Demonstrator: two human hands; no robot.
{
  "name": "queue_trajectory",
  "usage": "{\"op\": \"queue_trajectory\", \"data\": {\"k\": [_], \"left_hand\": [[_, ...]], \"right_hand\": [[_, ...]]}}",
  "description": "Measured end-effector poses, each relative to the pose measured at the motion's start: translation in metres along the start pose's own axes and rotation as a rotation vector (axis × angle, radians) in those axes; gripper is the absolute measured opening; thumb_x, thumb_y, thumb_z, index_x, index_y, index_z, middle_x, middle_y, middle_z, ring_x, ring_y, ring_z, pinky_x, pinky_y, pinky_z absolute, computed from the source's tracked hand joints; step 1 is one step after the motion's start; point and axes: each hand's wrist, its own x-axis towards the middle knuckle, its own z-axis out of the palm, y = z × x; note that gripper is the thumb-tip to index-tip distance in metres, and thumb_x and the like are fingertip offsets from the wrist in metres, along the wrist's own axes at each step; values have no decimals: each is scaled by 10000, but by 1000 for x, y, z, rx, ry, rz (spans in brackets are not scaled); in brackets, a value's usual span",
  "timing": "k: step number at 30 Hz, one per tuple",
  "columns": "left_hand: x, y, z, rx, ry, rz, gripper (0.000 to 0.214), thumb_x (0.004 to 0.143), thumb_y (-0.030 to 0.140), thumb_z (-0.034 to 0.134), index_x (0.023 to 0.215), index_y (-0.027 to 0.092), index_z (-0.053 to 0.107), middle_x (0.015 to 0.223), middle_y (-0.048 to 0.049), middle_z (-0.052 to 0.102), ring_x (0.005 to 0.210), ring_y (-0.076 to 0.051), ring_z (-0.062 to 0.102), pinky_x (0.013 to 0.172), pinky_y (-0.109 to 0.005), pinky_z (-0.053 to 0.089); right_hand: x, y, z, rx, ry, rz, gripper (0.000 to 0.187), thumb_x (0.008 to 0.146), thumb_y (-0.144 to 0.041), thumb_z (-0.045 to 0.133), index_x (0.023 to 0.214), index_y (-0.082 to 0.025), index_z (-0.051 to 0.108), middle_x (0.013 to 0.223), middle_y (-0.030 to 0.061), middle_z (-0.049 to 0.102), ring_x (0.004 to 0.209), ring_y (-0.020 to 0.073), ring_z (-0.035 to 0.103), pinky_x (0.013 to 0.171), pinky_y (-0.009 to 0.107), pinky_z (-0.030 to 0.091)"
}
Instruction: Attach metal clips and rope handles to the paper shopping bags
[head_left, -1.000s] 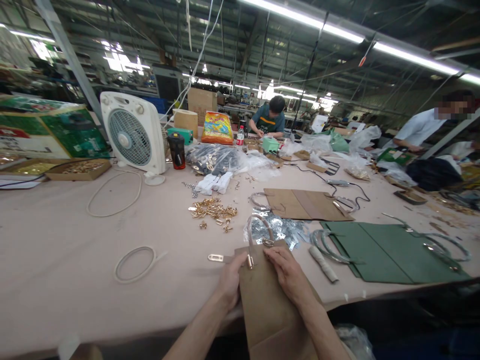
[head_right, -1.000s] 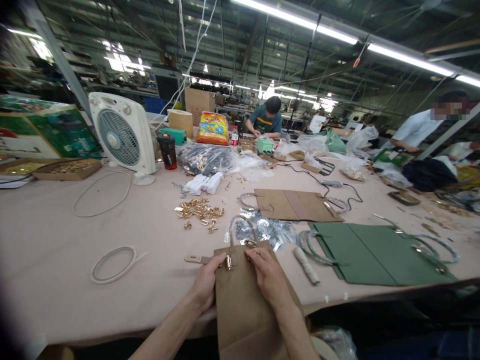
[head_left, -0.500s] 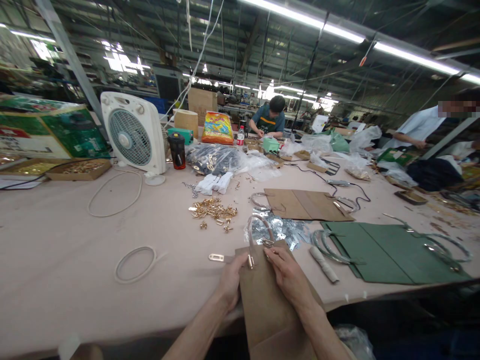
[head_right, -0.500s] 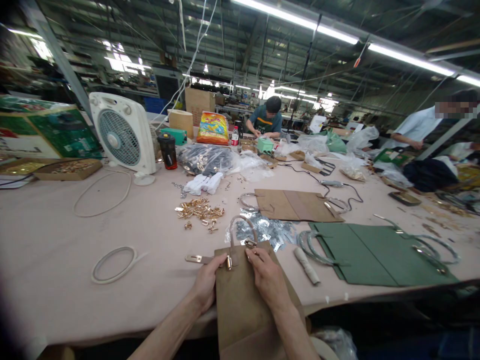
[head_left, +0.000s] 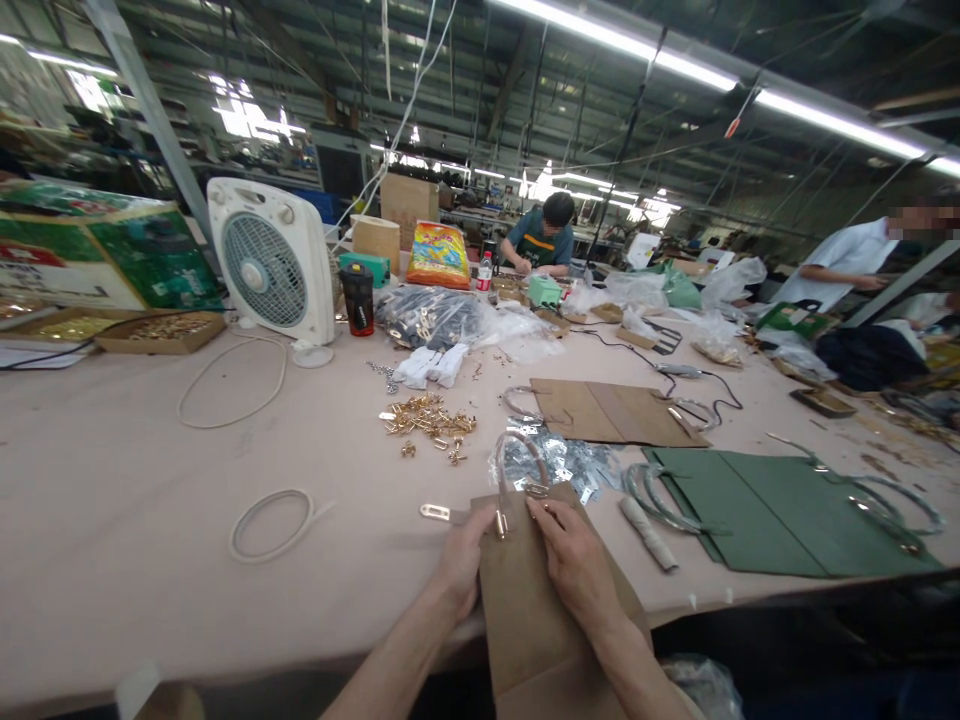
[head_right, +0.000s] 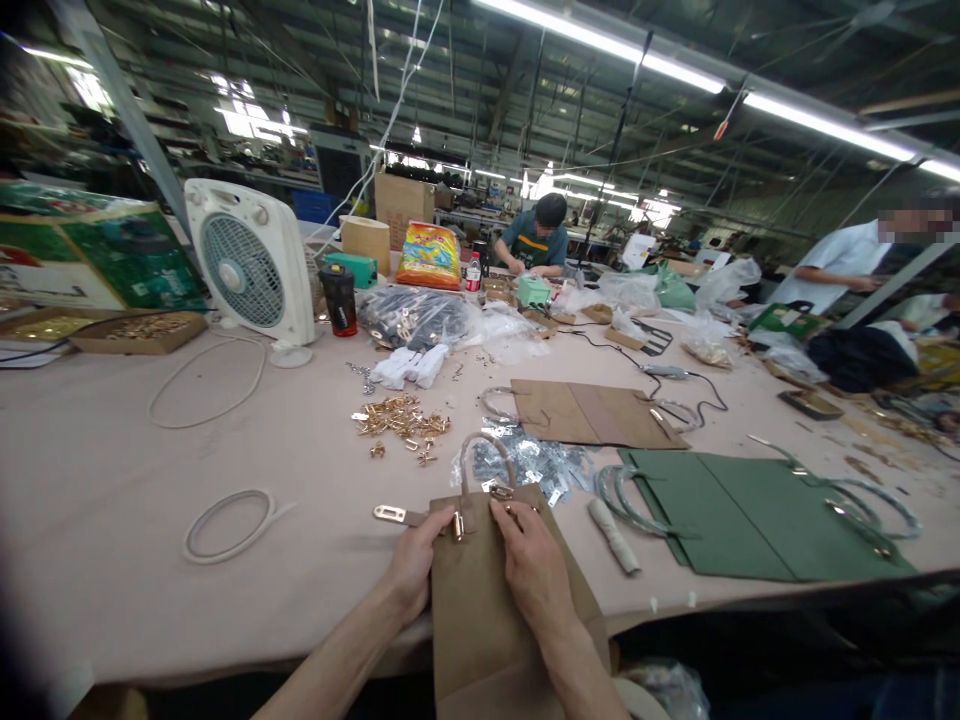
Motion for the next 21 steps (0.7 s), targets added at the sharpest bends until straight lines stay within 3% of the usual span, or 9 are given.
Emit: {"op": "queue_trajectory", "data": {"k": [4,9,21], "left_hand": [[-1,1,2,2,6,9,253,836,328,756,944,99,754,928,-147,820,911,-317,793,900,-424,624],[-2,3,3,-26,-29,-28,269,851,323,742,994,96,753,935,-147,821,927,-320,793,906,-438,626],[-1,7,2,-42,-51,-42,236,856,257,714,980,64,770,955,-161,819,899,-308,794,890,-414,630]], "right_hand": [[-8,-1,1,2,89,43,465,1044,-194,473,1482,-319,567,1290,98,723,1163,278,700,980,449,608],[-14,1,-1,-60,141,-4,418,1036,-166,479,1382,-305,667,1304,78,732,1170,243,711,971,399,619],[-16,-11,-3,5,44,-34,563,980,-44,431,1440,-301,627,1325,31,735,1235,244,667,1058,454,588]]}}
